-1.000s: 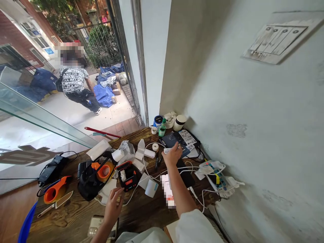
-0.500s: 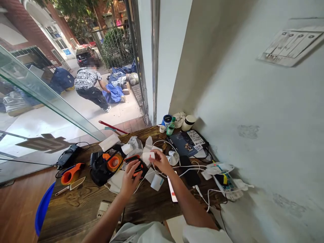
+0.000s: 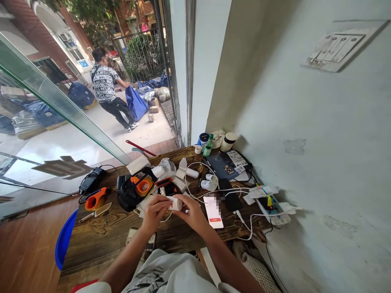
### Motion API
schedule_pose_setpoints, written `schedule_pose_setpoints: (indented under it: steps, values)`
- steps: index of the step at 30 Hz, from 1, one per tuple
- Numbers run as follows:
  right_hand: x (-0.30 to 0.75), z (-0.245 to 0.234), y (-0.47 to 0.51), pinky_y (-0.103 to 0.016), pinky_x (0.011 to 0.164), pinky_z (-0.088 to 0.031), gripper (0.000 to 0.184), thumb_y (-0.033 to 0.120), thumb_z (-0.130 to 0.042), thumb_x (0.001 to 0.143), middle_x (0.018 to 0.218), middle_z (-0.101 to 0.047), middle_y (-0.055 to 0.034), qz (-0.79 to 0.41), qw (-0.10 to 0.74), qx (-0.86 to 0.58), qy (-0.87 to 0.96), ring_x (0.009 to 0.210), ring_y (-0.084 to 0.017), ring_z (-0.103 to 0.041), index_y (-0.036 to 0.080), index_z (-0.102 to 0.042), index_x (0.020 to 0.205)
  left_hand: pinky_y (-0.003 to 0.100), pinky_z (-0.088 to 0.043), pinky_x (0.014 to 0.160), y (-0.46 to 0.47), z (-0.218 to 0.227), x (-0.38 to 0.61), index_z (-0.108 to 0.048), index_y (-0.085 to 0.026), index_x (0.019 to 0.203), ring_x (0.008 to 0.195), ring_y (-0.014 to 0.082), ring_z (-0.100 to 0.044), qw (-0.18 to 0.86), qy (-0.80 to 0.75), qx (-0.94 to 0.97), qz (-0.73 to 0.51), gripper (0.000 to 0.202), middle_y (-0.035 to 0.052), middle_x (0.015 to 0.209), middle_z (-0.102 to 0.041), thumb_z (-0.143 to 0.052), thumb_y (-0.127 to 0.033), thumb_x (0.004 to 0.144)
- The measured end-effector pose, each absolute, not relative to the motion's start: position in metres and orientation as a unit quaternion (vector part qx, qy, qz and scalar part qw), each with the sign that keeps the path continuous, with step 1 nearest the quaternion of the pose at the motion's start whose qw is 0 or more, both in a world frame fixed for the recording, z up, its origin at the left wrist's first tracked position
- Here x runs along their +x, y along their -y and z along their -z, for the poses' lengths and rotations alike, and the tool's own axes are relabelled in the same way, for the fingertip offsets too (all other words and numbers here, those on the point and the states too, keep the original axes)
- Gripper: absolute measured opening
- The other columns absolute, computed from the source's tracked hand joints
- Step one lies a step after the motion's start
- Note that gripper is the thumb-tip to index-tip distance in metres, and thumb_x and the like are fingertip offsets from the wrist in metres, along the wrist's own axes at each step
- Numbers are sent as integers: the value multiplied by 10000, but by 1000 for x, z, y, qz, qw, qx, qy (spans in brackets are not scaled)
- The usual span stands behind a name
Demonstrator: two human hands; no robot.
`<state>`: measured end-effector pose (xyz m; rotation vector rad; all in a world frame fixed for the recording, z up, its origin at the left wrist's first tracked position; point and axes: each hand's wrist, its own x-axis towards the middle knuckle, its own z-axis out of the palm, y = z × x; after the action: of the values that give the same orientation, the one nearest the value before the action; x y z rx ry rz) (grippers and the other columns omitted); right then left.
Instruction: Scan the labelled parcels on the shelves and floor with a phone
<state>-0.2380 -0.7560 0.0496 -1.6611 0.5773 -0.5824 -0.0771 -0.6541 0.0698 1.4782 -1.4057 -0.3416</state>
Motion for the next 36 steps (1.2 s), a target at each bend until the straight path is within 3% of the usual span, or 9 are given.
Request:
schedule_pose_setpoints:
  steps: [7,15,26,32,36]
  values:
    - [-245,-49,737,-324,816,-594,419,310,-719,796,1168,-669,-88,254,576,-750,-204,1026,-225,-665,263,-605,1197,245,-515,725,632,-74,-76,-760,-218,880,793,135,-643,526,541,609,246,100,51,865,-678,-675,-209,828]
    - [-240,-63,731,-291,774,-592,420,325,-729,786,1154,-672,-97,226,581,-761,-180,1002,-213,-666,243,-620,1183,260,-489,735,625,-97,-64,-750,-180,780,786,153,-626,467,506,641,338,117,61,830,-651,-725,-295,784]
    - [-231,-85,734,-336,797,-593,419,346,-729,778,1172,-665,-97,224,596,-750,-180,1006,-224,-658,263,-630,1177,267,-501,710,623,-105,-61,-763,-204,861,760,149,-619,499,550,628,231,135,61,830,-664,-694,-310,814]
    - [-231,-88,733,-324,786,-582,401,353,-730,778,1182,-661,-110,202,587,-766,-167,1039,-238,-644,251,-644,1156,244,-476,695,622,-118,-55,-685,-169,825,763,135,-578,420,590,629,283,163,53,848,-602,-621,-312,869]
    - [-229,-82,733,-318,751,-579,446,375,-739,764,1149,-664,-113,209,602,-750,-177,968,-227,-654,231,-631,1172,267,-474,768,621,-122,-57,-590,-166,884,854,149,-562,382,643,626,219,121,67,920,-579,-512,-248,928]
